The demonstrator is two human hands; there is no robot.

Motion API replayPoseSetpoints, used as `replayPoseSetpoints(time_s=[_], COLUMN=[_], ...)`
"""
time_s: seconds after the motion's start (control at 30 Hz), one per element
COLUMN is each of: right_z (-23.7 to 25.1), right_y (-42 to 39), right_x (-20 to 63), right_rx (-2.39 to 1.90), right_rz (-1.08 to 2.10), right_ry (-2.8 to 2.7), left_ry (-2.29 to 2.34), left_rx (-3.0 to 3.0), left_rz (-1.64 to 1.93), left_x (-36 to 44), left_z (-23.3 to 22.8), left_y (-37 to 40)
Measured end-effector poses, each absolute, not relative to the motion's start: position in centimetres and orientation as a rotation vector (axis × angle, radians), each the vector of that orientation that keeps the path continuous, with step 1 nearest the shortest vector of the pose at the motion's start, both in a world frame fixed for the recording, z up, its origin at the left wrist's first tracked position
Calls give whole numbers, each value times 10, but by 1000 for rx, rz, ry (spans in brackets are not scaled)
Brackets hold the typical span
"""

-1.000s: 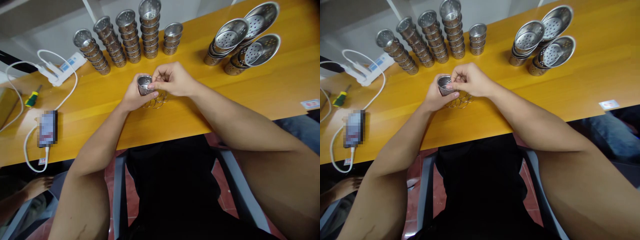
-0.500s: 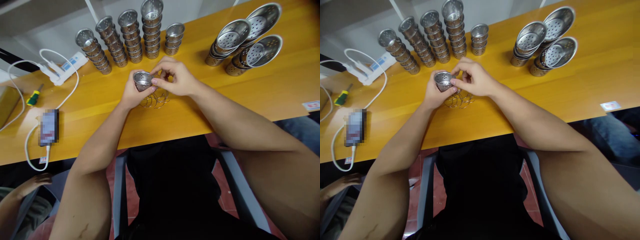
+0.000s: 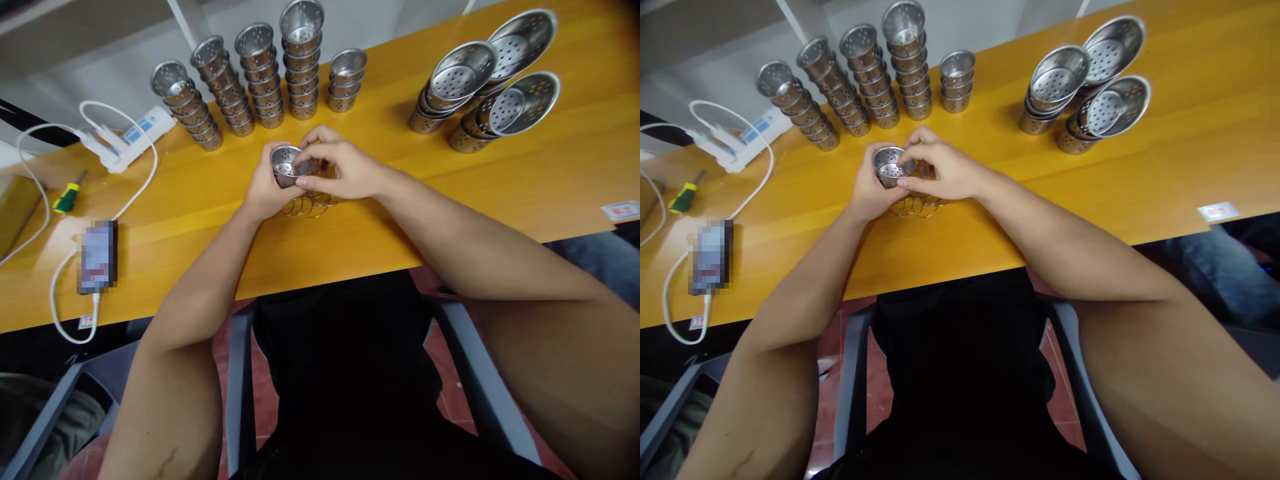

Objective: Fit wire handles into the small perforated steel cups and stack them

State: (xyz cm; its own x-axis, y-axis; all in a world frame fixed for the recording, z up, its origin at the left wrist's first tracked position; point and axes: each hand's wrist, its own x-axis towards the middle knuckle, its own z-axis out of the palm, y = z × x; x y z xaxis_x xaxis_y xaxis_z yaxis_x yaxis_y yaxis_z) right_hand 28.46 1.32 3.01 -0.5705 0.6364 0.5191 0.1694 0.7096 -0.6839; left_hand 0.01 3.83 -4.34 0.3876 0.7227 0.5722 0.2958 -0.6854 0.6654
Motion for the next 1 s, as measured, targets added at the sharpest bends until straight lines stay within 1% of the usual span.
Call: replayPoseSetpoints(time_s=[0.33,0.43,0.53,0.6,0.7,0.83,1.0], right_z=[50,47,36,27,21,37,61], right_y=[7,26,60,84,102,80,46], right_x=[288,305,335,359,384,387,373], right_rx=[-623,-708,-715,-729,-1025,-1561,-1842], right_rz=[710,556,341,266,230,272,443], right_ry=[-2085,-2009,-1903,-1869,-1853,-1865,-1899], left_ry=[891,879,932,960,958,944,938], left_rx=[2112,2069,2067,2055,2040,2089,2139], left_rz=[1189,1203,1223,1244,1270,1237,1249], left_x=[6,3,-3,-5,-8,-8,-7], left_z=[-45,-52,-57,-60,-63,-61,-58], left_y=[37,41,45,49,52,49,44])
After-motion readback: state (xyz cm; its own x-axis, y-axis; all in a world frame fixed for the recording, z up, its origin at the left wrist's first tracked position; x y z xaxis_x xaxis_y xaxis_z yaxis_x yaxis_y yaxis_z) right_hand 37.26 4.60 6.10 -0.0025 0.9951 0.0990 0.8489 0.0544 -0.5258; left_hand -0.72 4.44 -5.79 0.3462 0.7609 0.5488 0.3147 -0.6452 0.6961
